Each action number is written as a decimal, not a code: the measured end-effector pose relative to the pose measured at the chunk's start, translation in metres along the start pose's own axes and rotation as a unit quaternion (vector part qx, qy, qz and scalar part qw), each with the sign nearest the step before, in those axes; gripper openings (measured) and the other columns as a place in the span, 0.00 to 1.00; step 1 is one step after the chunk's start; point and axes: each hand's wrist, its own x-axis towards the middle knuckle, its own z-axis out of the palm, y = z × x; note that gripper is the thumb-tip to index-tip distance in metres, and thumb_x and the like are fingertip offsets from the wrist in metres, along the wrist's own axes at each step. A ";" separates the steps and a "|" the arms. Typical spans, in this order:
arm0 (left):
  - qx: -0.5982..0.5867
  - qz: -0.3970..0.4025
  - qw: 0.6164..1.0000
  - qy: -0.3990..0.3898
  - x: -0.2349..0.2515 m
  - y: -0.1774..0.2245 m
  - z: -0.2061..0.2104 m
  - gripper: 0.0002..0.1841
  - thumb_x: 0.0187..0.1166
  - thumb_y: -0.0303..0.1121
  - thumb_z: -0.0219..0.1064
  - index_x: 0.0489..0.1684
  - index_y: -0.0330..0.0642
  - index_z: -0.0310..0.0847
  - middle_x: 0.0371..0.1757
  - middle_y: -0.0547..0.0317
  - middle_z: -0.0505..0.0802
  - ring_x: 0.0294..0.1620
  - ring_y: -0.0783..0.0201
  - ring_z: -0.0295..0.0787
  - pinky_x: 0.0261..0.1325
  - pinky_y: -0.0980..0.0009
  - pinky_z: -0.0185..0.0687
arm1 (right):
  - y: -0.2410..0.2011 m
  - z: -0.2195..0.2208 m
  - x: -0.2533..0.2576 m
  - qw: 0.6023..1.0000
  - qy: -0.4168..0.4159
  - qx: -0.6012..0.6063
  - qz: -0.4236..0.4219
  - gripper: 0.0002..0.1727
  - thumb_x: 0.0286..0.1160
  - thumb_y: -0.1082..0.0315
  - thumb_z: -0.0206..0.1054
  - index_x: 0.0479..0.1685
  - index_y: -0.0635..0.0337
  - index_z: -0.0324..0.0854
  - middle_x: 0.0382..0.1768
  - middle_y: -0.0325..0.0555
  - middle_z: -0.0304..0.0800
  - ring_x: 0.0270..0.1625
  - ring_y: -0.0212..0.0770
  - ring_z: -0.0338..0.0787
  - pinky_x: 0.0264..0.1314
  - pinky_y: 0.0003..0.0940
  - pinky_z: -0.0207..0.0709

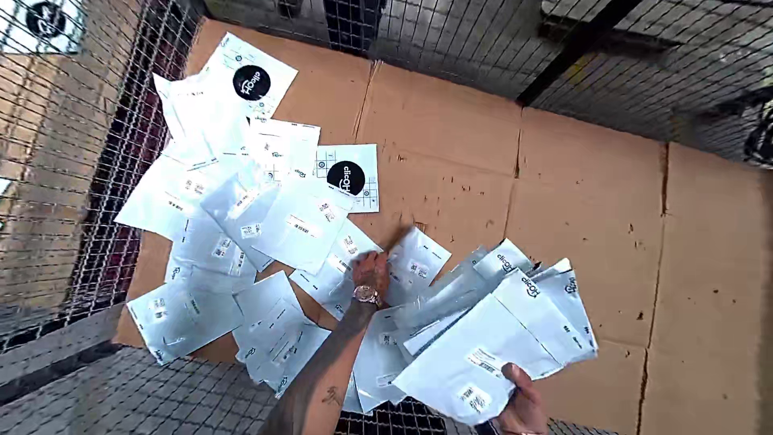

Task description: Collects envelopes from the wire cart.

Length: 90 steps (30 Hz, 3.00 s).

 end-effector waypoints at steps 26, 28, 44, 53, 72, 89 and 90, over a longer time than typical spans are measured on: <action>-0.068 -0.175 0.981 0.057 0.001 -0.119 -0.166 0.24 0.85 0.48 0.66 0.56 0.30 0.85 0.52 0.28 0.91 0.58 0.29 0.86 0.63 0.28 0.74 | 0.022 0.071 0.026 0.987 -0.159 -0.014 0.008 0.19 0.50 0.66 0.84 0.46 0.52 0.93 0.40 0.43 0.99 0.43 0.35 0.98 0.49 0.35 0.93; -0.143 -0.084 0.985 0.039 -0.034 -0.096 -0.160 0.19 0.84 0.43 0.69 0.45 0.29 0.85 0.57 0.34 0.89 0.60 0.38 0.86 0.63 0.38 0.80 | 0.024 0.055 0.021 0.985 -0.171 0.008 -0.006 0.17 0.53 0.65 0.82 0.47 0.51 0.94 0.41 0.41 0.99 0.44 0.33 0.98 0.50 0.34 0.93; -0.181 -0.144 0.973 0.008 0.027 0.061 -0.039 0.52 0.66 0.56 0.80 0.87 0.34 0.59 0.83 0.28 0.70 0.81 0.29 0.68 0.76 0.32 0.70 | -0.044 0.009 0.027 0.995 -0.044 -0.034 -0.080 0.11 0.58 0.53 0.81 0.39 0.41 0.96 0.37 0.32 0.99 0.41 0.26 0.96 0.46 0.27 0.91; -0.273 -0.160 0.949 -0.023 0.064 0.071 -0.038 0.32 0.76 0.44 0.76 0.73 0.30 0.75 0.64 0.30 0.88 0.66 0.37 0.86 0.70 0.40 0.79 | -0.055 -0.005 0.093 0.994 -0.092 -0.048 -0.028 0.15 0.50 0.62 0.85 0.41 0.48 0.95 0.38 0.39 0.99 0.40 0.32 0.97 0.47 0.32 0.93; -0.298 -0.141 0.941 -0.082 -0.085 -0.061 -0.160 0.29 0.84 0.48 0.65 0.78 0.37 0.75 0.71 0.44 0.87 0.70 0.51 0.85 0.71 0.51 0.83 | 0.040 0.062 0.030 0.983 -0.073 -0.128 0.111 0.43 0.42 0.60 0.91 0.64 0.57 0.73 0.41 0.45 0.97 0.41 0.39 0.98 0.47 0.40 0.94; -0.542 -0.132 0.828 -0.059 -0.096 -0.151 -0.215 0.10 0.77 0.28 0.72 0.47 0.31 0.80 0.39 0.53 0.92 0.43 0.62 0.91 0.52 0.61 0.89 | 0.168 0.187 -0.034 0.998 0.027 -0.041 -0.030 0.14 0.48 0.50 0.86 0.31 0.42 0.94 0.32 0.34 0.98 0.36 0.28 0.96 0.41 0.29 0.92; -0.581 -0.107 0.804 -0.071 -0.113 -0.138 -0.222 0.12 0.77 0.23 0.67 0.56 0.29 0.78 0.46 0.54 0.92 0.49 0.65 0.91 0.58 0.63 0.89 | 0.173 0.201 -0.035 0.999 0.037 -0.017 -0.031 0.15 0.48 0.50 0.86 0.32 0.44 0.94 0.33 0.36 0.98 0.37 0.30 0.97 0.41 0.31 0.93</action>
